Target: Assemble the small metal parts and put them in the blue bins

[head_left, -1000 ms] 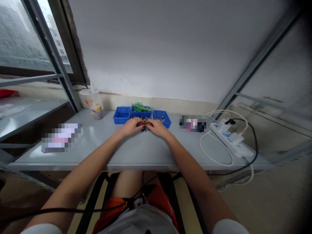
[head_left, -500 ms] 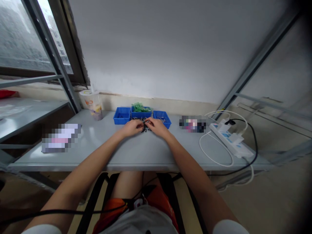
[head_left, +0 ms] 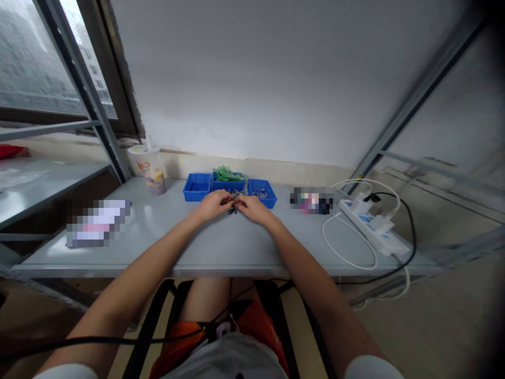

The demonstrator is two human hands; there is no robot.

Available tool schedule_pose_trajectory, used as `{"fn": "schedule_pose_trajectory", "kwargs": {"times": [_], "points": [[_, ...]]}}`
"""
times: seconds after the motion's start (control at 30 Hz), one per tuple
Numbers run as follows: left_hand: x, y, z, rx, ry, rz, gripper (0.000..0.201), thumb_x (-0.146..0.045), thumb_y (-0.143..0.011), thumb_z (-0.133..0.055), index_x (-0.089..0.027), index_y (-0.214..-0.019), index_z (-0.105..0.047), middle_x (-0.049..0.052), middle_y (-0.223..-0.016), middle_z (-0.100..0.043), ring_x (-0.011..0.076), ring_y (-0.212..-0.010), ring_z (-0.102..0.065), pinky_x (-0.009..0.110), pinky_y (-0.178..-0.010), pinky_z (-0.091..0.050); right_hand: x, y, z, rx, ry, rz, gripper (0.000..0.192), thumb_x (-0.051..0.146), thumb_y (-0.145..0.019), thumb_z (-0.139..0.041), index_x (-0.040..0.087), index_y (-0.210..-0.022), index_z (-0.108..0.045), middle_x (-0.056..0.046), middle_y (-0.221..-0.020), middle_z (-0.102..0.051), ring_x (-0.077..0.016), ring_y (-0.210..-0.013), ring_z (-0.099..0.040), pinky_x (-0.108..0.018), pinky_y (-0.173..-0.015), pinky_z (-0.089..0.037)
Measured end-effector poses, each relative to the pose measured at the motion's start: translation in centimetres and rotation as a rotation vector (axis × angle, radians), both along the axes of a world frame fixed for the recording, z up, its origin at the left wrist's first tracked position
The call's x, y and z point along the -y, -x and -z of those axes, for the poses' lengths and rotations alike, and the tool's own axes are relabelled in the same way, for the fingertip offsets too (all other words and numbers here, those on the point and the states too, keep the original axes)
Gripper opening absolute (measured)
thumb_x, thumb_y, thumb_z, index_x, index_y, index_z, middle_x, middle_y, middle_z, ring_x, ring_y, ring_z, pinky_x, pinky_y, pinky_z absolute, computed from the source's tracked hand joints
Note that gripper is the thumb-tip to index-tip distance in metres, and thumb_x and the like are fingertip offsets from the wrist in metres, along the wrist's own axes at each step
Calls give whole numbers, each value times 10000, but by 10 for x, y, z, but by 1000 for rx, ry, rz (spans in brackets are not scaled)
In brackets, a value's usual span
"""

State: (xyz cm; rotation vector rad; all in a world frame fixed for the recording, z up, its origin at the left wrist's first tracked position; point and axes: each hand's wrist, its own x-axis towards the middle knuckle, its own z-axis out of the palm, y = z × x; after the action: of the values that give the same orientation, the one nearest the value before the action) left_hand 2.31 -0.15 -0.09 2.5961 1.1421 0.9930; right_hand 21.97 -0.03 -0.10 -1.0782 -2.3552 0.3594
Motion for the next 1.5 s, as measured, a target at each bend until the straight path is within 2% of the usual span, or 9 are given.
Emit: {"fn": "schedule_pose_trajectory", "kwargs": {"times": [0.2,0.33,0.5,0.63,0.9,1.03,1.37,1.43,1.5], "points": [[2,-3,0,-19,-25,43,201,-292,-871,-538,-172,-947,-679,39,-812,-632,154,-746,-560,255,-672,-403,-1,3,5,9,19,-40,163,188,-878,-467,158,-908,-625,-21,-805,-632,-121,-723,-532,-224,-678,-351],[2,-2,-1,-8,-21,40,212,-304,-878,-529,-172,-955,-676,41,-825,-635,154,-746,-565,255,-674,-414,3,3,1,1,11,-28,168,202,-883,-462,163,-887,-626,-15,-768,-624,-121,-692,-526,-225,-660,-349],[0,2,0,35,-15,-53,209,-304,-867,-517,-168,-929,-663,48,-849,-638,156,-736,-570,256,-661,-418,3,0,-5,-33,-21,16,157,225,-879,-487,167,-884,-633,-15,-754,-630,-118,-669,-527,-220,-639,-345],[-5,4,3,-6,22,-90,191,-296,-845,-521,-173,-895,-659,46,-835,-644,160,-721,-569,257,-646,-411,0,-2,-5,-86,-67,70,153,242,-873,-502,172,-895,-636,-21,-774,-643,-118,-678,-536,-219,-649,-355],[-2,-1,6,-82,129,86,145,-220,-812,-507,-153,-794,-635,25,-734,-639,138,-657,-549,235,-615,-386,9,5,-6,-80,-113,-5,132,205,-831,-496,169,-858,-619,-19,-776,-607,-117,-694,-514,-219,-657,-356],[-2,0,5,-61,139,102,156,-224,-814,-513,-148,-818,-649,28,-745,-645,140,-673,-556,232,-627,-389,9,4,-8,-102,-115,-24,119,206,-819,-500,162,-837,-609,-8,-741,-598,-109,-662,-508,-210,-636,-352],[-3,6,-6,-22,-22,-40,224,-303,-885,-493,-161,-925,-662,46,-831,-642,154,-741,-558,257,-673,-405,0,-3,-5,-163,-104,63,139,233,-850,-490,168,-887,-608,-13,-761,-631,-110,-662,-537,-214,-645,-378],[-5,13,-10,-40,-43,-98,236,-316,-889,-488,-164,-926,-664,51,-858,-651,163,-767,-570,265,-698,-419,-2,-4,-3,-136,-72,83,139,232,-859,-499,169,-911,-612,-15,-766,-638,-113,-677,-552,-216,-652,-381],[-8,24,-15,-70,-66,-225,245,-318,-888,-482,-168,-943,-668,65,-903,-660,180,-816,-583,276,-728,-430,-4,-4,0,-88,-38,104,136,226,-861,-516,167,-928,-619,-20,-769,-644,-116,-685,-557,-217,-652,-379]]}}
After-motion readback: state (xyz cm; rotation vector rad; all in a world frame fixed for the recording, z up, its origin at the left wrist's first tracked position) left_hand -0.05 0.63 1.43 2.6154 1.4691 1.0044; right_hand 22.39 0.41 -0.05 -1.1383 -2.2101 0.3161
